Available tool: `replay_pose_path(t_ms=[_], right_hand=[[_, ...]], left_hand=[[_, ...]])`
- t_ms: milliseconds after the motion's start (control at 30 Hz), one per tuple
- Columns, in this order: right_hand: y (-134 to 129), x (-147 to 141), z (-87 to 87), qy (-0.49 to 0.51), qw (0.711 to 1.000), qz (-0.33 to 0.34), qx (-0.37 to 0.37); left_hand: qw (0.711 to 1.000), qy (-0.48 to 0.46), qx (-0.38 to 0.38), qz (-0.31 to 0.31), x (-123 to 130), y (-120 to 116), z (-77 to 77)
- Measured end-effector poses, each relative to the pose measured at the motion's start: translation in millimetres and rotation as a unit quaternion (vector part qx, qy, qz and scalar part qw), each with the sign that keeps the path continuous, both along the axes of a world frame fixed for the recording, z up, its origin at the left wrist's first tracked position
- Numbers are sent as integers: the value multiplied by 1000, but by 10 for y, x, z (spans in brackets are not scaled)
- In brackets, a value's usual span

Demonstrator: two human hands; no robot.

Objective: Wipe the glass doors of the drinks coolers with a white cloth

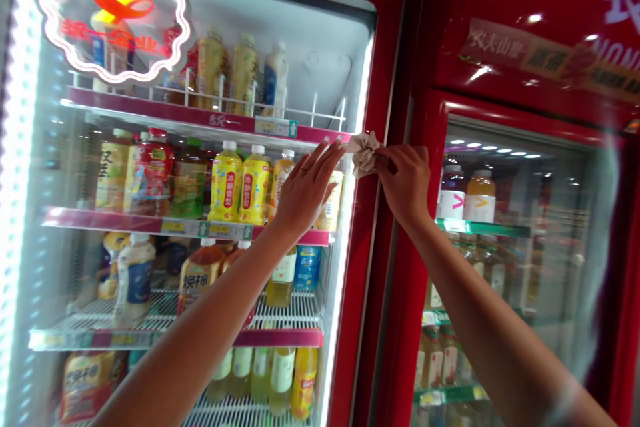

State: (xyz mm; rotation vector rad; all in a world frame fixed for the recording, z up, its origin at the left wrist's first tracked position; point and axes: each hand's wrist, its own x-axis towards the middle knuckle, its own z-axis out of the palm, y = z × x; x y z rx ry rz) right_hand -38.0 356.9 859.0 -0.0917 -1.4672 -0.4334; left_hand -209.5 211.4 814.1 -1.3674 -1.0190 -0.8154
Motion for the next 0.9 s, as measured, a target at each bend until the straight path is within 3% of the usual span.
replay_pose_path(t_ms=[100,233,367,567,767,900], right_hand=[[-25,-53,13,4,1000,-5,2],[-99,-84,-180,-58,998,-37,10],[-49,43,-335,-75,997,-21,-2],[-174,-54,-273,-71,997,-12,-16],[-262,-80,-546,-100,995,20,0],[-169,-78,-421,-44,997,54,-39]], left_hand=[[999,-15,6,41,-133,-91,-273],[997,-13,-26,72,-200,-109,-460],[996,-24,-45,79,-179,-102,-516],[992,-17,-36,124,-152,-108,-556],[991,-15,-23,128,-157,-91,-564],[991,-13,-21,131,-153,-84,-572]])
